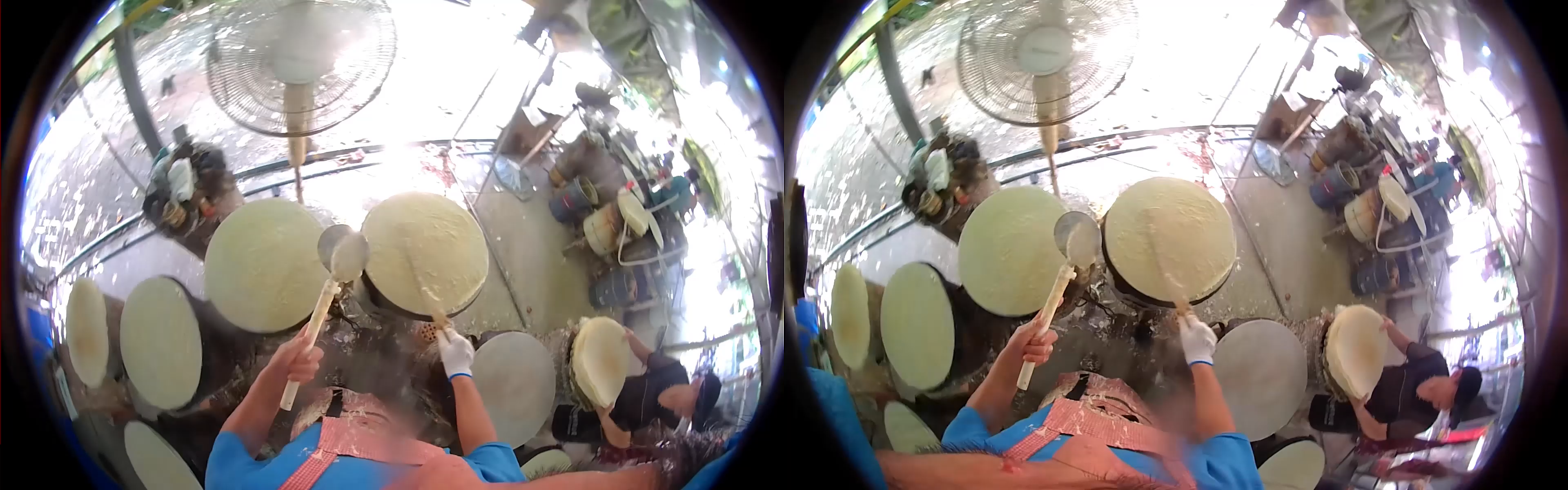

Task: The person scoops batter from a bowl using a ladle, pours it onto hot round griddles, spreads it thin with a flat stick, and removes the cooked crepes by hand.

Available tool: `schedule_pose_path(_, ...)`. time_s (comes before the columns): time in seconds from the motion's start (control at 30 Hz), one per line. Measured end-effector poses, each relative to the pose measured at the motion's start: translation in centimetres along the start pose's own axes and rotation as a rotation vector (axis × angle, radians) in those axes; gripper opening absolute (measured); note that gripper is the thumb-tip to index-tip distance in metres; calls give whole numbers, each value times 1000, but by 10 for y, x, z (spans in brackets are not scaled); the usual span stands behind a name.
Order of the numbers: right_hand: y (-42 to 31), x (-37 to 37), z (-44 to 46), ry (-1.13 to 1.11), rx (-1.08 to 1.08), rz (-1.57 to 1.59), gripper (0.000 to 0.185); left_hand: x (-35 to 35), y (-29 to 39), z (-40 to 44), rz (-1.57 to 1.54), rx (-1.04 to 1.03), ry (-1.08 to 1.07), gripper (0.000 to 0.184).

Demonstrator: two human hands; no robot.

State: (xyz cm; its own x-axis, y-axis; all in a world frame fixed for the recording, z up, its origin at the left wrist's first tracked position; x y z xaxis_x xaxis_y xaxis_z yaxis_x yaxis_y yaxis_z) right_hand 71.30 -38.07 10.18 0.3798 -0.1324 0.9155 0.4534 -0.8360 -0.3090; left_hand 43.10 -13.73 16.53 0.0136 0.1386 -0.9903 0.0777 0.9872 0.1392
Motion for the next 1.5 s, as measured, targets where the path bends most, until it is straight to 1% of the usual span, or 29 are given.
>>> schedule_pose_path(0.1, 32, -17, 14, 120, 76, 363, 36, 10, -37, -46, -32, -76, 16, 49)
schedule_pose_path(0.13, 43, -38, 21, 107, 209, 587, 32, 9, -55, -60, -105, -135, 58, 41)
schedule_pose_path(0.17, 20, -30, 5, -140, 121, 1130, 30, 8, -74, -72, -187, -167, 125, 42)
schedule_pose_path(0.2, 13, -32, -5, -433, 74, 1332, 29, 9, -96, -85, -277, -224, 189, 42)
schedule_pose_path(0.23, 21, -49, -11, -722, 184, 1220, 31, 12, -124, -102, -380, -311, 248, 43)
schedule_pose_path(0.27, -1, -33, -42, -840, 259, 1104, 32, 17, -153, -118, -436, -366, 170, 36)
schedule_pose_path(0.33, -10, -52, -81, -1008, 345, 1190, 44, 24, -219, -149, -323, -487, 289, 20)
schedule_pose_path(0.4, -26, -57, -120, -1108, 416, 1188, 43, 29, -285, -183, -604, -620, 243, 25)
schedule_pose_path(0.43, -28, -67, -129, -1170, 397, 1048, 37, 17, -314, -196, -461, -753, 405, 23)
schedule_pose_path(0.5, -46, -82, -163, -1076, 434, 702, 27, 10, -369, -233, -587, -954, 287, 21)
schedule_pose_path(0.57, -42, -132, -165, -1069, 667, 738, 22, 4, -423, -264, -541, -1144, 290, 16)
schedule_pose_path(0.6, -59, -129, -183, -1166, 659, 642, 24, -7, -448, -279, -536, -1248, 294, 15)
schedule_pose_path(0.67, -102, -120, -232, -1344, 606, 441, 27, -32, -496, -305, -500, -1457, 334, 25)
schedule_pose_path(0.73, -133, -140, -277, -1326, 826, 215, 30, -51, -541, -334, -321, -1621, 363, 33)
schedule_pose_path(0.77, -150, -162, -296, -1210, 1081, 81, 30, -53, -565, -350, -177, -1682, 345, 37)
schedule_pose_path(0.8, -169, -165, -328, -1227, 1141, 51, 31, -41, -589, -370, 46, -1726, 274, 47)
schedule_pose_path(0.83, -190, -168, -365, -1245, 1200, 17, 32, -52, -605, -387, 69, -1787, 449, 56)
schedule_pose_path(0.9, -231, -179, -444, -1132, 1556, 0, 28, -61, -636, -433, 166, -1830, 561, 63)
schedule_pose_path(0.93, -251, -184, -488, -1050, 1669, -108, 32, -60, -652, -459, 158, -1820, 725, 58)
schedule_pose_path(1.0, -284, -207, -569, -946, 1822, -326, 38, -31, -684, -511, 131, -1840, 706, 55)
schedule_pose_path(1.03, -296, -223, -605, -924, 1862, -457, 40, -6, -698, -538, 109, -1848, 685, 54)
schedule_pose_path(1.07, -303, -237, -645, -853, 1911, -575, 40, 36, -713, -569, -62, -1826, 720, 41)
schedule_pose_path(1.17, -286, -325, -731, -445, 2045, -1221, 35, 175, -759, -649, -379, -1582, 1056, 27)
schedule_pose_path(1.2, -279, -319, -758, -437, 2177, -1266, 32, 193, -769, -661, -406, -1515, 1138, 24)
schedule_pose_path(1.27, -287, -292, -786, -598, 2167, -1123, 31, 219, -784, -673, -466, -1386, 1290, 16)
schedule_pose_path(1.33, -282, -296, -767, -777, 2021, -876, 40, 230, -791, -671, -526, -1294, 1312, 16)
schedule_pose_path(1.4, -246, -335, -735, -686, 1908, -1095, 44, 229, -783, -666, -578, -1309, 1197, 15)
schedule_pose_path(1.47, -207, -336, -737, -775, 1860, -972, 46, 209, -772, -663, -637, -1397, 1014, 15)
schedule_pose_path(1.5, -198, -320, -744, -915, 1710, -949, 44, 189, -766, -663, -666, -1463, 901, 14)
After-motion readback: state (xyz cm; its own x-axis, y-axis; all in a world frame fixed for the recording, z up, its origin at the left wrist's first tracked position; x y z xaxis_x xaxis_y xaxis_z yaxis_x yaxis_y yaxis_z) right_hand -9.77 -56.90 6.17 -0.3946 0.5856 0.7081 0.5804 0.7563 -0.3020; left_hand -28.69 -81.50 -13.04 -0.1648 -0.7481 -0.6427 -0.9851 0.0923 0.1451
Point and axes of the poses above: each hand's wrist, its own z-axis towards the middle knuckle, its own x-axis out of the back of the hand, y = z × x, the point moved 1 cm from there along z, towards the middle knuckle, and after that the axes turned 13 degrees about -y, right-handed, at the moved point
